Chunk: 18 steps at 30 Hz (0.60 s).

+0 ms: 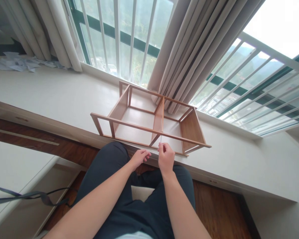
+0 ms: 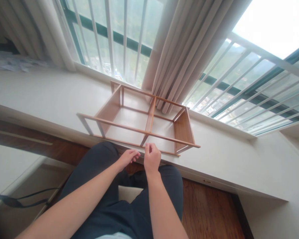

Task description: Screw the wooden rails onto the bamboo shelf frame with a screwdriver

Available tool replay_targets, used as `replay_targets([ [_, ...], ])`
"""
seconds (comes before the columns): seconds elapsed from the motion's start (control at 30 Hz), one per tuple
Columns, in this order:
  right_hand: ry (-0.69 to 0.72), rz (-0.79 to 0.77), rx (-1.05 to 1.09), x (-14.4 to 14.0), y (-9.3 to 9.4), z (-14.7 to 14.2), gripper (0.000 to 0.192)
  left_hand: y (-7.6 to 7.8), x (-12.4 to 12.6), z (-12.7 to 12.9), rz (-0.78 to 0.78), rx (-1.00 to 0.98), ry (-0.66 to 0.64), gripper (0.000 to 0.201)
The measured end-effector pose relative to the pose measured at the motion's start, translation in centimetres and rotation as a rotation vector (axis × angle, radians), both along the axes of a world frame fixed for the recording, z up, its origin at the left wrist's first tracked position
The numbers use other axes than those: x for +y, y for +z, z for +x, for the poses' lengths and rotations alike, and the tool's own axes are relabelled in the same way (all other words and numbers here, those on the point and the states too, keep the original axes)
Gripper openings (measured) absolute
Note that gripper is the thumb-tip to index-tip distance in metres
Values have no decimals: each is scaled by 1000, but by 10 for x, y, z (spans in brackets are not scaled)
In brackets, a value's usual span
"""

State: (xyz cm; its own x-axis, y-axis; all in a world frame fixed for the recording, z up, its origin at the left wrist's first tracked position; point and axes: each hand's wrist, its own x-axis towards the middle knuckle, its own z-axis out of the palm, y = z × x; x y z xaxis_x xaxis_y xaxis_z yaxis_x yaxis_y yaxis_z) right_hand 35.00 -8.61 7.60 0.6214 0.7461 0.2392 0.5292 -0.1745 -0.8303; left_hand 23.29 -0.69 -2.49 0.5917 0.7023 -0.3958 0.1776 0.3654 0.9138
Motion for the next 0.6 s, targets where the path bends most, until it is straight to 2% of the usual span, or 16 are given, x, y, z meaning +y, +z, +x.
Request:
replay_targets([
  [0.1, -17, 2, -122, -2, 1, 3, 37, -2, 0, 0, 7, 7, 2, 36],
  [0.4, -76, 84, -128, -5, -9, 11, 35, -1, -1, 0, 26, 60, 20, 28],
  [0.6, -54, 114, -85, -6, -13, 12, 36, -11, 2, 2, 38, 98, 32, 26],
])
